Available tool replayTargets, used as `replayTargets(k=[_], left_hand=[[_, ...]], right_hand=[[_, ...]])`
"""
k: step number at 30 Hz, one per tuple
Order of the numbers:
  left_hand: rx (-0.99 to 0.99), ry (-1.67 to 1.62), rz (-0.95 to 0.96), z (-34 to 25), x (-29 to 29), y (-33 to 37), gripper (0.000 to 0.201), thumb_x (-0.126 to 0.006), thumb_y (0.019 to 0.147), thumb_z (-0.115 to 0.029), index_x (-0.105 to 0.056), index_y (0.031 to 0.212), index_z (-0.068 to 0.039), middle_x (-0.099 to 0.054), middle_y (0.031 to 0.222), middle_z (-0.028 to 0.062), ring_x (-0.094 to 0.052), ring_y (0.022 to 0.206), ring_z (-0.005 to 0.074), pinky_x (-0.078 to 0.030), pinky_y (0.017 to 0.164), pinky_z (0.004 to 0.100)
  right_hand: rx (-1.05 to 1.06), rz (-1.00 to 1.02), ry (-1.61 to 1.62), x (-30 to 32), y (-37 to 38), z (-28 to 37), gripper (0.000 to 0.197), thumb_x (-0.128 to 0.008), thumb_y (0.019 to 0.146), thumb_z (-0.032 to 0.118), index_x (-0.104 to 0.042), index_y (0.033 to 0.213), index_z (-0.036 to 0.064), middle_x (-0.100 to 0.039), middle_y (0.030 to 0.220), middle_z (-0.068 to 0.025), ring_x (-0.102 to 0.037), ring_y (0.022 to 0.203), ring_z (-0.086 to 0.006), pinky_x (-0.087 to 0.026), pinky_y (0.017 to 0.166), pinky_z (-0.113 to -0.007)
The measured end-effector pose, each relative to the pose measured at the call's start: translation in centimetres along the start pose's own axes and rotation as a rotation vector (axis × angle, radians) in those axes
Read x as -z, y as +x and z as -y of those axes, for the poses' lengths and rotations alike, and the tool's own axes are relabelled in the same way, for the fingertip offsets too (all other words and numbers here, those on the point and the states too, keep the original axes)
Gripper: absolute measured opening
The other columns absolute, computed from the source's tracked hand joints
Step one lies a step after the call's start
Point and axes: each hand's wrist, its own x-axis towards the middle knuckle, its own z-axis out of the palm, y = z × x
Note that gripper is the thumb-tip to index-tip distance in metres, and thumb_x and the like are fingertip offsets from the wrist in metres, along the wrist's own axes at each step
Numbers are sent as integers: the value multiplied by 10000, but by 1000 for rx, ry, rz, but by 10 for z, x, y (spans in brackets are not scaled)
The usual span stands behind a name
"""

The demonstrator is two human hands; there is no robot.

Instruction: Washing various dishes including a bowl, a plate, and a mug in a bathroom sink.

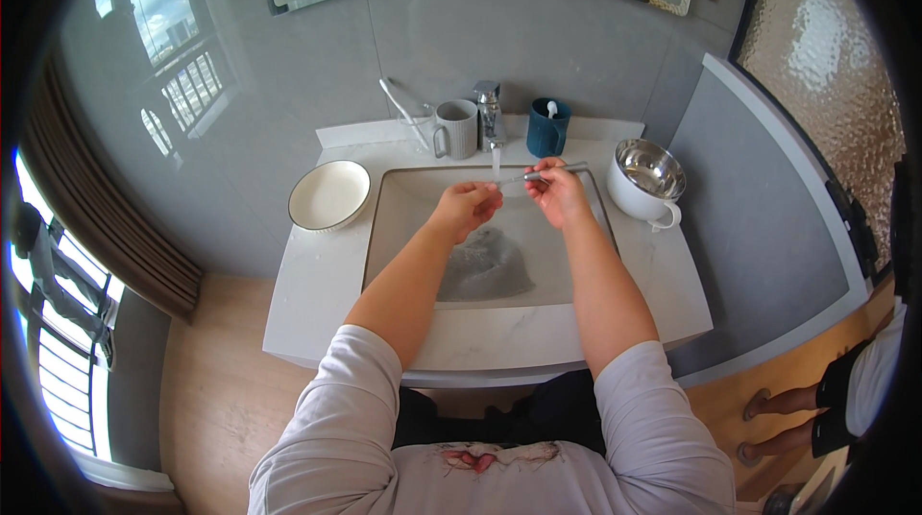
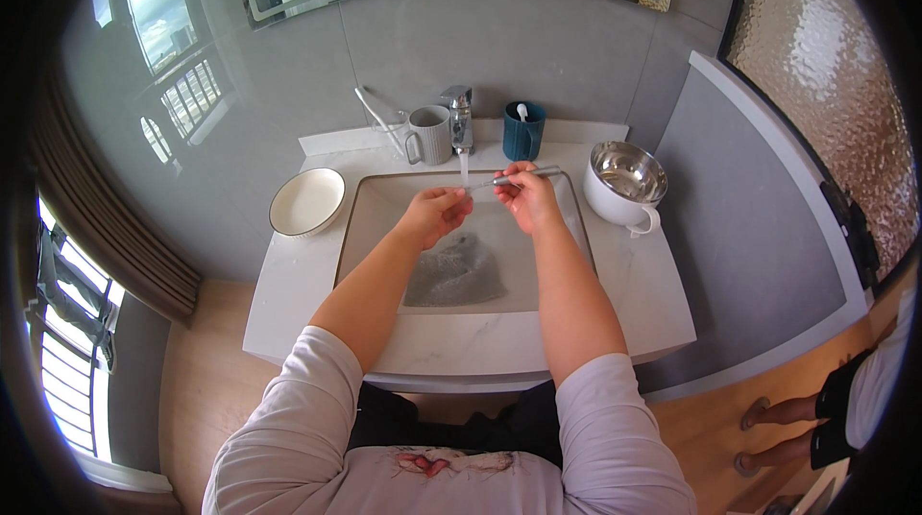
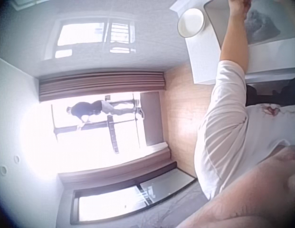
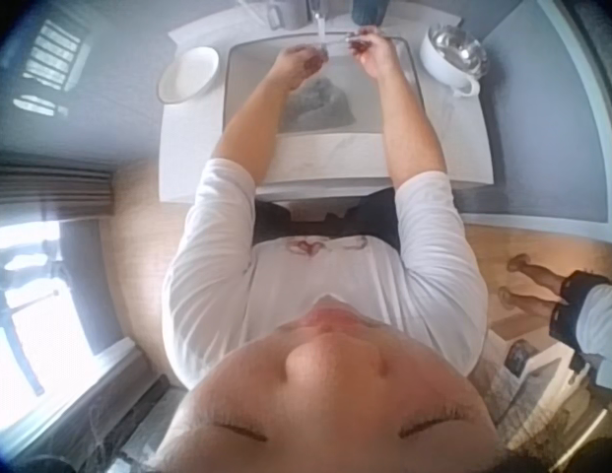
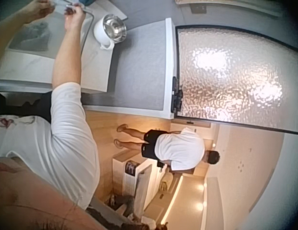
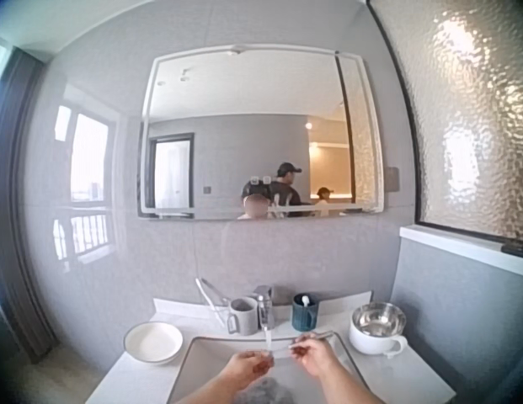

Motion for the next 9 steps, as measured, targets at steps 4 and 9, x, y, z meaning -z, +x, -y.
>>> replayTargets(k=[4, 9], left_hand=[[35, 8, 100, 2, 1, 0, 167, -652, 920, -184, -639, 1008, -42, -664, 953, 58, -625, 876, 156, -502, 791, 277], [16, -3, 110, 3, 3, 1, 168, -642, 929, -188, -642, 1012, -42, -664, 952, 59, -621, 877, 158, -502, 812, 287]], right_hand=[[11, 21, 33, 0, -1, 0, 158, -541, 779, 76, -549, 936, 85, -643, 975, -113, -620, 791, -208, -499, 754, -327], [7, 53, 41, 3, 0, 0, 186, -549, 770, 88, -550, 957, 90, -642, 1009, -124, -627, 840, -218, -496, 802, -335]])
